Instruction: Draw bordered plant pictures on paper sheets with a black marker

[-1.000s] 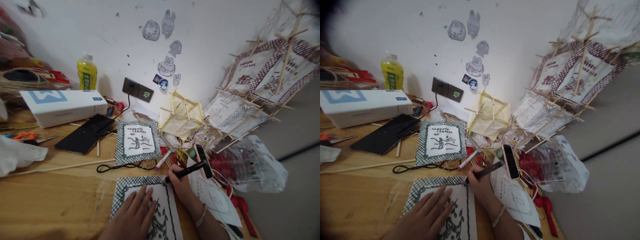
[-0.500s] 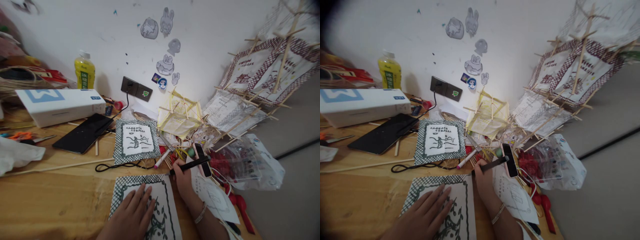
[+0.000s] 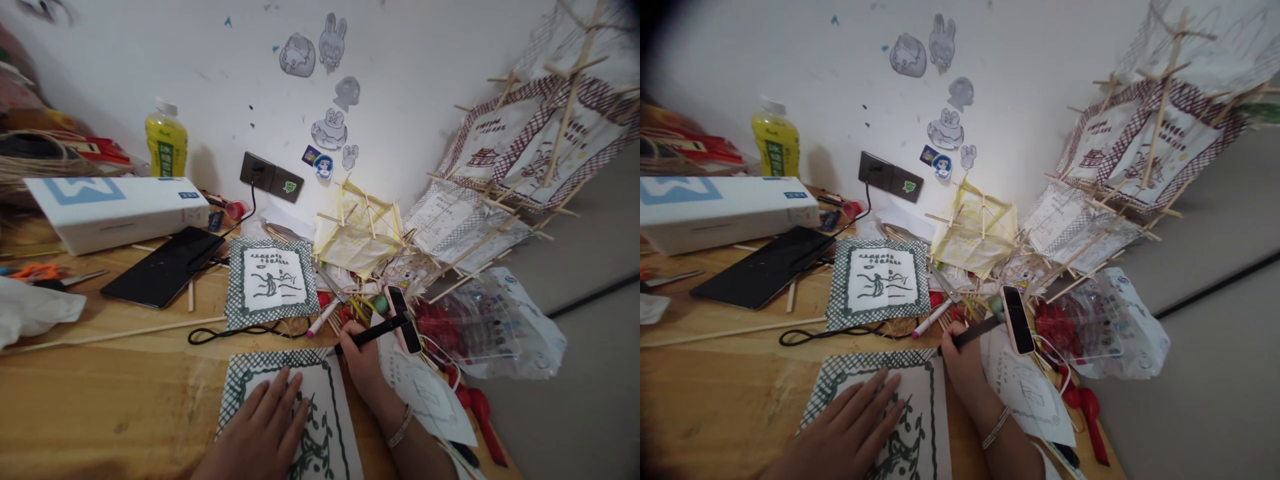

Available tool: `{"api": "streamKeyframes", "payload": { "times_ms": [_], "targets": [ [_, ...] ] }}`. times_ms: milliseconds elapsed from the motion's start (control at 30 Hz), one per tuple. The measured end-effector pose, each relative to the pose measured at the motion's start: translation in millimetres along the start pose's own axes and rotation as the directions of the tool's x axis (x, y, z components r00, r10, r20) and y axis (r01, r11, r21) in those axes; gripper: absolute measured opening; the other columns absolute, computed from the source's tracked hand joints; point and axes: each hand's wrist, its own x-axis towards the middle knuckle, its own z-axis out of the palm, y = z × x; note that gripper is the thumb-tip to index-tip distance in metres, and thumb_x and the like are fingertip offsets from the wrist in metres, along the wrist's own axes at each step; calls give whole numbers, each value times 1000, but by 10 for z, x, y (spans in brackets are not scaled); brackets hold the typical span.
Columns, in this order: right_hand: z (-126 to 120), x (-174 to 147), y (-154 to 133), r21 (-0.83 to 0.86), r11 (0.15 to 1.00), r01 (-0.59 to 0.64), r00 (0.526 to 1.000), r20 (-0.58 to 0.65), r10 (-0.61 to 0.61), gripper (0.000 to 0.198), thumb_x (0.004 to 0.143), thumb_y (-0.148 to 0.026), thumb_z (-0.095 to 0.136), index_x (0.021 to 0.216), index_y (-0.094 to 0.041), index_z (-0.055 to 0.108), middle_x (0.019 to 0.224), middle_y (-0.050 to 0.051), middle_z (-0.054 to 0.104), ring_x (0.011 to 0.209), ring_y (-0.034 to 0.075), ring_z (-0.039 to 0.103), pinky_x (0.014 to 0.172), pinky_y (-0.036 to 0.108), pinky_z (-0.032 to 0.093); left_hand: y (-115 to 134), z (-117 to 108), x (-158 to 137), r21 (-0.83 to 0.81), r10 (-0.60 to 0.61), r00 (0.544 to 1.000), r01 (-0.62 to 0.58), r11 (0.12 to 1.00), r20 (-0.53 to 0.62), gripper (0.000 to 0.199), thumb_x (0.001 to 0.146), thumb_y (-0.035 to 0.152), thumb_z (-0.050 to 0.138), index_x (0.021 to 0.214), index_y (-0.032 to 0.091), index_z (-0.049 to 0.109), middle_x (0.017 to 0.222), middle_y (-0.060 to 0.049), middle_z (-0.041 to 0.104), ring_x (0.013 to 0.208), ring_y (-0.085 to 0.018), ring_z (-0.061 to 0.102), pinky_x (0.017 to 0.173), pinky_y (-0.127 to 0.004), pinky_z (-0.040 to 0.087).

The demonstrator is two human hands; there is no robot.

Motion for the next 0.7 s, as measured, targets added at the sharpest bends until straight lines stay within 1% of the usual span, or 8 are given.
{"api": "streamKeyframes", "payload": {
  "times_ms": [67,167,233,333,433,533,600,700],
  "targets": [
    [-13,5,8,-88,995,43,997,-62,-49,22,77,-24,43,56,-21,34,55,-5,36,56,12,39,55,25,31,-32,-6,-7,-21,32,999,-31,999,15,65,77,21,55,140,14,42,146,-18,28,134,-38,27,106,-52,32],
    [-33,1,16,-179,980,85,990,-94,-103,23,80,-22,43,59,-21,34,56,-6,37,57,13,40,57,25,32,-72,12,2,-22,43,999,-42,999,6,65,77,23,57,139,15,42,146,-17,28,134,-38,27,106,-52,32],
    [-45,-4,11,-196,975,106,986,-106,-129,24,84,-23,43,61,-21,37,57,-5,39,56,13,42,57,25,34,-86,25,21,-11,38,999,-38,999,7,65,77,26,58,139,16,43,146,-17,29,134,-39,28,105,-52,33],
    [-62,-7,-15,-209,968,137,978,-129,-166,25,89,-27,41,65,-21,42,58,-4,44,56,14,45,56,26,36,-90,-1,40,-25,45,998,-44,999,46,65,78,28,59,139,17,42,145,-17,29,133,-40,29,104,-53,35],
    [-76,-6,-48,-224,964,144,971,-154,-182,23,92,-31,41,73,-21,50,63,-2,50,60,16,50,59,27,41,-93,-90,27,-61,62,997,-59,996,45,63,79,27,59,139,16,42,146,-17,29,134,-40,27,104,-55,34],
    [-76,6,-63,-212,964,162,957,-206,-206,19,92,-32,42,84,-20,55,72,0,57,66,17,56,64,29,45,-150,-186,13,-51,86,995,-83,995,53,66,79,25,61,141,17,40,147,-16,26,135,-38,25,106,-55,32],
    [-63,28,-51,-214,952,219,942,-209,-263,17,92,-31,43,91,-21,57,83,3,62,75,19,59,69,31,47,-249,-231,30,-23,152,986,-151,988,69,66,81,26,60,142,18,37,149,-15,23,136,-36,24,107,-54,30],
    [-24,77,-8,-264,911,316,910,-188,-370,15,90,-29,45,95,-21,58,92,6,64,86,22,60,77,35,49,-456,-310,110,50,314,948,-316,947,56,64,85,32,59,142,16,36,150,-16,22,137,-35,23,109,-53,27]
  ]
}}
